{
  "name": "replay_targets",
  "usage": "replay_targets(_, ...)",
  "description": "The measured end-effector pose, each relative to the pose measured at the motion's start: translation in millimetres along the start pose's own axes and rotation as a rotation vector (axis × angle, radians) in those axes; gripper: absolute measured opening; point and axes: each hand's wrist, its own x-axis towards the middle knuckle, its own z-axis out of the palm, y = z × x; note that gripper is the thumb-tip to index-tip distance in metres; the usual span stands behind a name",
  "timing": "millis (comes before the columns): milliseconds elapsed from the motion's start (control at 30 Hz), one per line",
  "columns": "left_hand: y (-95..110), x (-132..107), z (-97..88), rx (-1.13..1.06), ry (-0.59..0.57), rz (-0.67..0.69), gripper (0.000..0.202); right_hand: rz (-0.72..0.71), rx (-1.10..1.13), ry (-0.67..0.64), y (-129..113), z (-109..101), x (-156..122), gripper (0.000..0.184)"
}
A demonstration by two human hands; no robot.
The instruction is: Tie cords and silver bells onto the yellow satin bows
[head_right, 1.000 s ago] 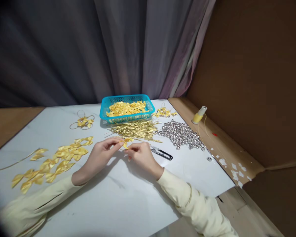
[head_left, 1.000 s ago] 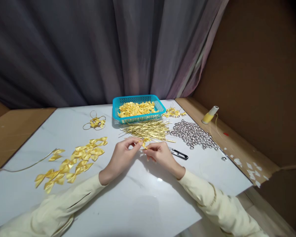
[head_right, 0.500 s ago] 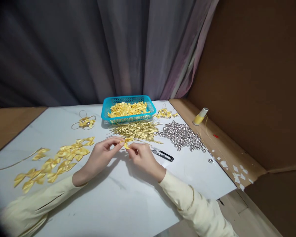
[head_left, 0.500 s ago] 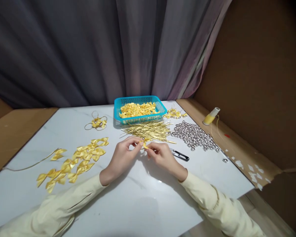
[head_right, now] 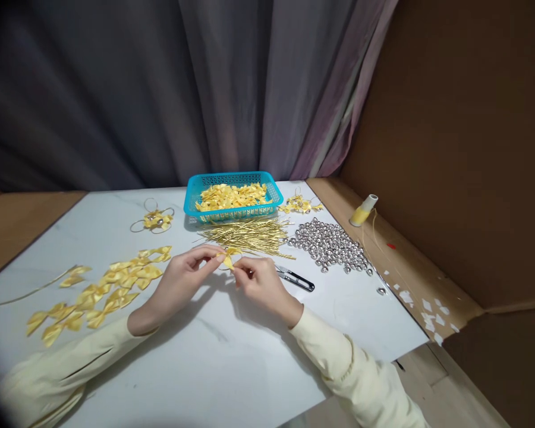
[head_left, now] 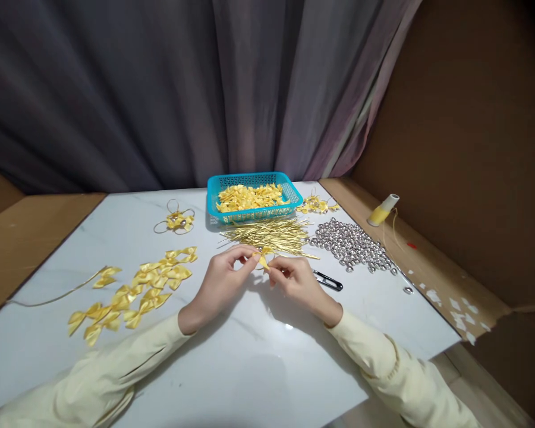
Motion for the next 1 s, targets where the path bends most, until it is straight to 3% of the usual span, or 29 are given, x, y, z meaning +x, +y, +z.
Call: replay_targets(1000,3.2,-0.4,-1.1,-0.014,-0.002,-0.015,0.013,-0.005,-0.066,0.001,-3.8,-2.3,-0.8,0.024)
